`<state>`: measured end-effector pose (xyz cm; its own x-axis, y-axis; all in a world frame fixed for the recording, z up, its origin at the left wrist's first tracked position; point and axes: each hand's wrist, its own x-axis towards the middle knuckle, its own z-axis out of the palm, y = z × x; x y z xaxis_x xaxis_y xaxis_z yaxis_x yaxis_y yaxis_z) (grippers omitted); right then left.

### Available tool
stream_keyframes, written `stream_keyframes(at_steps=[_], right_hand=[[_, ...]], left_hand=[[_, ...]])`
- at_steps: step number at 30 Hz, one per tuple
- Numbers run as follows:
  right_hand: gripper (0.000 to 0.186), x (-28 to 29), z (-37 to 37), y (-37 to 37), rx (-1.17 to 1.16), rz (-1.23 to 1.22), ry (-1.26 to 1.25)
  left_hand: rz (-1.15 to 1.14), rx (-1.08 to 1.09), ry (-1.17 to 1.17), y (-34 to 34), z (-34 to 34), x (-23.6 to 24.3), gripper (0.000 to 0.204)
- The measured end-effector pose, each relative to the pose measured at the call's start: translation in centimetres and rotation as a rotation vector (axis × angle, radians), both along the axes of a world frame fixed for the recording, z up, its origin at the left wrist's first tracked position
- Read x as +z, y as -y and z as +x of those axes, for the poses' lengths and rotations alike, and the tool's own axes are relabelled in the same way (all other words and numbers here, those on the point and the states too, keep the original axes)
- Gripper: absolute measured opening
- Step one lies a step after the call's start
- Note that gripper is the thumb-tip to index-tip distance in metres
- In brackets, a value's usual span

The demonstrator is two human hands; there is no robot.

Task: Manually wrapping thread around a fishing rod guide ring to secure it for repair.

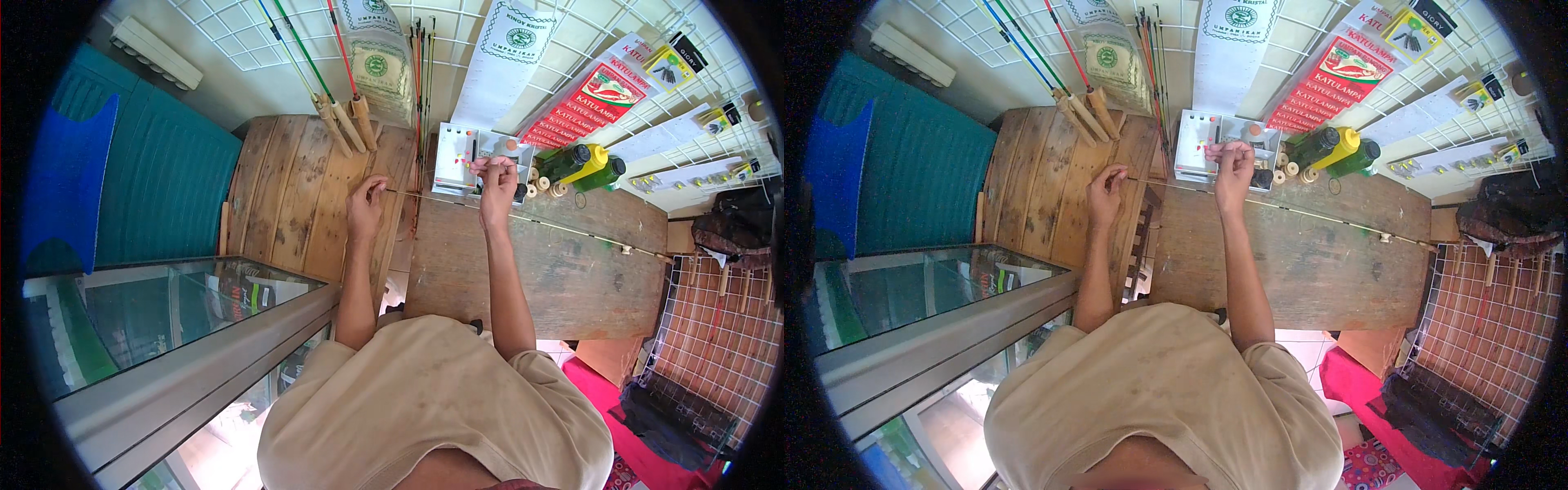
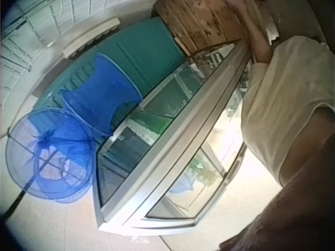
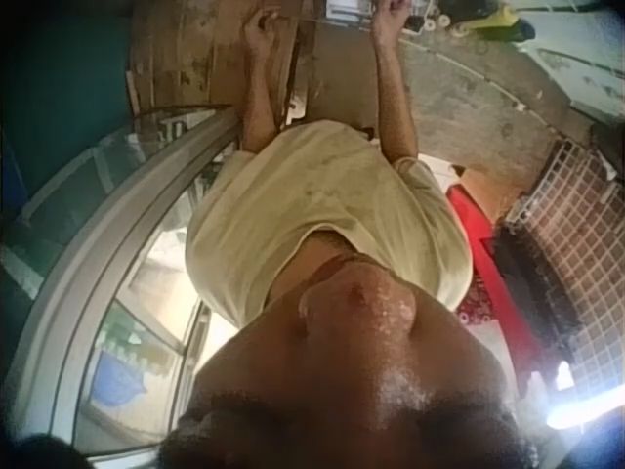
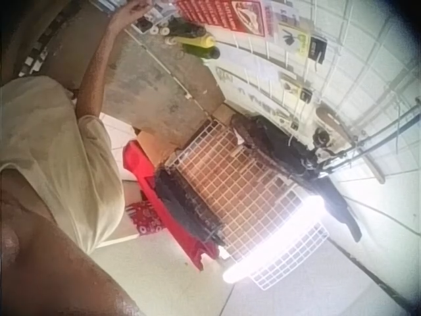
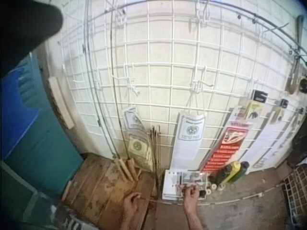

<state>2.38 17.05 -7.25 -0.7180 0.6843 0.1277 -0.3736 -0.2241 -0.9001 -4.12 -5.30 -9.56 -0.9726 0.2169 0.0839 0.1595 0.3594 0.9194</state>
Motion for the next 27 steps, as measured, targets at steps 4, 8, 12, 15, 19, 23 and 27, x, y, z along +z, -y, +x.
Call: stream_keyframes(at_steps=[4, 8, 12, 15, 19, 23, 27], right_hand=[[0.008, -0.2, 0.4, 0.3, 0.061, 0.052, 0.095], [0.015, 0.8, 0.9, 1.4, 0.163, 0.117, 0.107], [0.021, 1.5, 0.9, 1.7, 0.183, 0.137, 0.034], [0.021, 2.0, 1.0, 1.6, 0.177, 0.099, 0.082], [0.019, 2.3, 1.0, 1.5, 0.107, 0.060, 0.079], [0.016, 2.0, 0.9, 1.2, 0.017, 0.022, 0.050], [0.015, 2.1, 0.9, 0.7, -0.046, 0.038, 0.008]], left_hand=[[0.083, 0.006, -0.033, -0.4, 0.3, 1.0, 0.013], [0.145, 0.039, -0.122, -0.6, 0.1, 1.8, 0.014], [0.122, -0.037, -0.222, -0.8, -0.2, 3.3, 0.017], [0.134, -0.001, -0.137, -0.9, -0.3, 3.3, 0.023], [0.096, -0.075, -0.104, -0.7, -0.5, 2.4, 0.021], [0.038, -0.140, -0.068, -0.8, -0.1, 2.1, 0.018], [0.016, -0.145, -0.138, 0.1, -0.2, 0.9, 0.017]])
